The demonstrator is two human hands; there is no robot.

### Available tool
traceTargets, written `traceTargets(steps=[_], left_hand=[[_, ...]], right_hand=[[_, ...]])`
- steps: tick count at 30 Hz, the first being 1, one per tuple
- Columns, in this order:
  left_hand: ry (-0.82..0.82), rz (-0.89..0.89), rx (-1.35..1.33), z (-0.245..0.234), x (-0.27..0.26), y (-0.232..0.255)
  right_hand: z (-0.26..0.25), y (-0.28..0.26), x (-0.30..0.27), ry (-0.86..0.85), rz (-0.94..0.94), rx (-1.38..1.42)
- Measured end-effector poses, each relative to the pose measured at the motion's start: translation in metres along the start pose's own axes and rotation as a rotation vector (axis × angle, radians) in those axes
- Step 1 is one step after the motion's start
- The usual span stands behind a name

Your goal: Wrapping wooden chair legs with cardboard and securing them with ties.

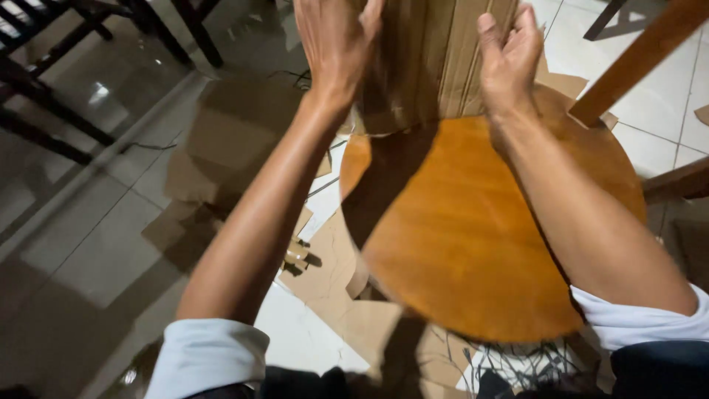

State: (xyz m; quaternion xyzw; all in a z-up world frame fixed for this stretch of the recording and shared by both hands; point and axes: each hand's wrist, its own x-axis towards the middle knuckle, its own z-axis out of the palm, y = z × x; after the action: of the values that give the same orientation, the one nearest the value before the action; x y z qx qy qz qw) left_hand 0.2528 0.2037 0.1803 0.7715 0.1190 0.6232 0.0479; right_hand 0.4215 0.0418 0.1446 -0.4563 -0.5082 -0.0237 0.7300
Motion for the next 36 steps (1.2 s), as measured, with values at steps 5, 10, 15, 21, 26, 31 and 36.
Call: traceTargets(steps=[5, 10, 15, 21, 26, 31, 36], left_hand=[[0.013, -0.521, -0.080, 0.035, -0.016, 0.042], [0.109, -0.599, -0.371, 0.055, -0.023, 0.066], [0.246, -0.607, -0.437, 0.087, -0.023, 0.067], [0.284, -0.792, -0.328, 0.100, -0.035, 0.065], [0.040, -0.843, -0.568, 0.104, -0.050, 0.025], [0.036, -0.806, -0.478, 0.092, -0.037, 0.032], [0.008, -0.840, -0.532, 0.085, -0.031, 0.037]], right_hand=[[0.016, 0.022, 0.012, 0.060, -0.042, -0.193], [0.006, 0.092, -0.003, 0.256, -0.168, -0.549], [0.031, 0.053, -0.007, 0.194, -0.196, -0.845], [0.052, 0.002, -0.016, -0.116, 0.476, -0.527], [0.050, 0.026, -0.013, -0.069, 0.477, -0.524], [0.056, 0.030, -0.019, 0.146, -0.028, -0.469], [0.057, 0.038, -0.020, 0.102, -0.114, -0.467]])
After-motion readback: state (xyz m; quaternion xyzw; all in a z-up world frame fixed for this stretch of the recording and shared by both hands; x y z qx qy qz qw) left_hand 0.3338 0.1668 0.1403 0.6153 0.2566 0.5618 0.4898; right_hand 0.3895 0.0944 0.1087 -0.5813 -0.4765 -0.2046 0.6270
